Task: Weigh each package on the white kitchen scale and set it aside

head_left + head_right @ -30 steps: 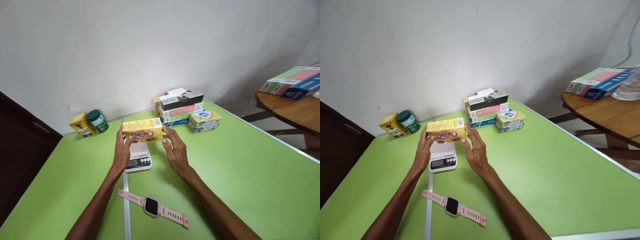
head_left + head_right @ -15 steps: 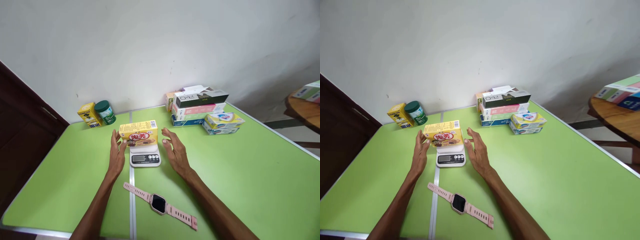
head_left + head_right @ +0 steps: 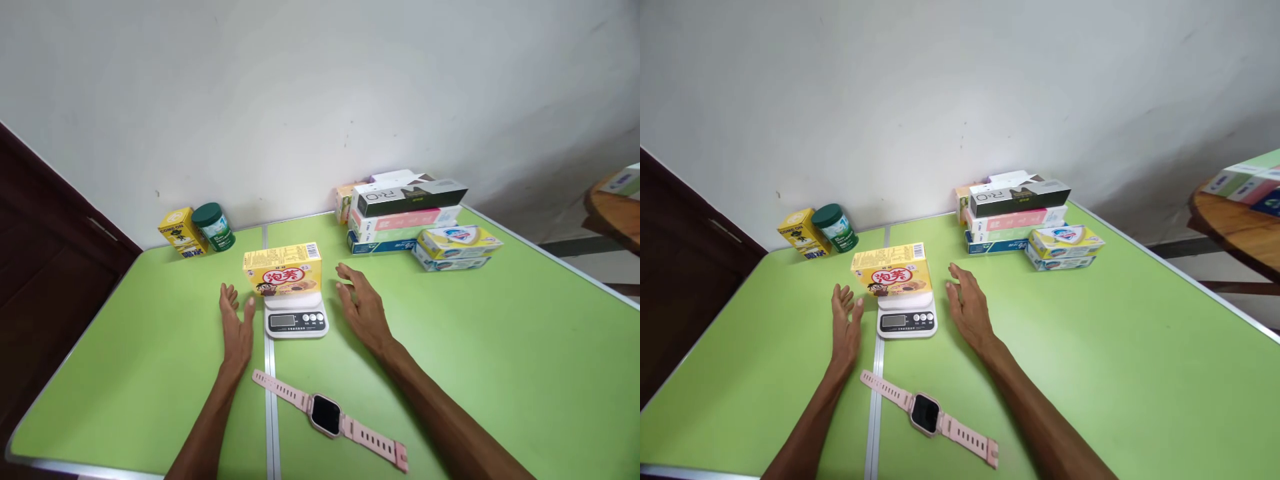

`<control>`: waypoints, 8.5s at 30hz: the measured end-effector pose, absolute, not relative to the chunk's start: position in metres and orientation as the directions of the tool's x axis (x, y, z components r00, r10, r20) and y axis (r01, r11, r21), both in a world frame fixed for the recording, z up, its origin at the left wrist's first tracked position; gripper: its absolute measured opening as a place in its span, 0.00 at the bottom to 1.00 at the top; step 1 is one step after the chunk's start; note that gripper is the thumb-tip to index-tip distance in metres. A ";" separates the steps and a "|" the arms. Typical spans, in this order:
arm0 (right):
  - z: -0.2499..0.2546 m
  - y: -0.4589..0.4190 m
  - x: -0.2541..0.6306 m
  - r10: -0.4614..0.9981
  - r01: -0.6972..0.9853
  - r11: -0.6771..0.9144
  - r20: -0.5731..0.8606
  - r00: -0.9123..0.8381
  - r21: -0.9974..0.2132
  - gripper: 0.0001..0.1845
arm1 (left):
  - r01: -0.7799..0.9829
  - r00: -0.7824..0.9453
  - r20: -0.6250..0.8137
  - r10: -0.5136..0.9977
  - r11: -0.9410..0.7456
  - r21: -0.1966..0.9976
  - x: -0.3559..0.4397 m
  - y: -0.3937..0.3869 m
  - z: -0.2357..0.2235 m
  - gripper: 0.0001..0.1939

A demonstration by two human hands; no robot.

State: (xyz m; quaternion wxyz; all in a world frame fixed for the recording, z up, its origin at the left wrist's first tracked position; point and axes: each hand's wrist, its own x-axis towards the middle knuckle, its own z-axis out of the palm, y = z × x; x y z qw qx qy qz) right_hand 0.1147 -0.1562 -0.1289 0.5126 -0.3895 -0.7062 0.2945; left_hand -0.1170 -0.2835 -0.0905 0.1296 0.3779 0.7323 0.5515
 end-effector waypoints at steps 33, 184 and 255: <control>-0.095 -0.139 -0.221 0.706 0.229 0.532 0.277 -0.652 -0.815 0.36 | 0.517 -0.817 0.423 0.392 0.174 0.838 -0.350 -0.215 -0.098 0.60; -0.103 -0.036 0.294 0.874 0.312 0.191 0.305 0.377 -0.931 0.37 | 0.287 0.011 0.129 0.992 -0.127 0.950 0.135 -0.069 -0.108 0.33; -0.050 -0.132 0.077 0.789 0.200 0.368 0.191 -0.585 -0.908 0.28 | 0.522 0.109 0.101 0.989 -0.143 0.841 -0.169 -0.205 -0.040 0.30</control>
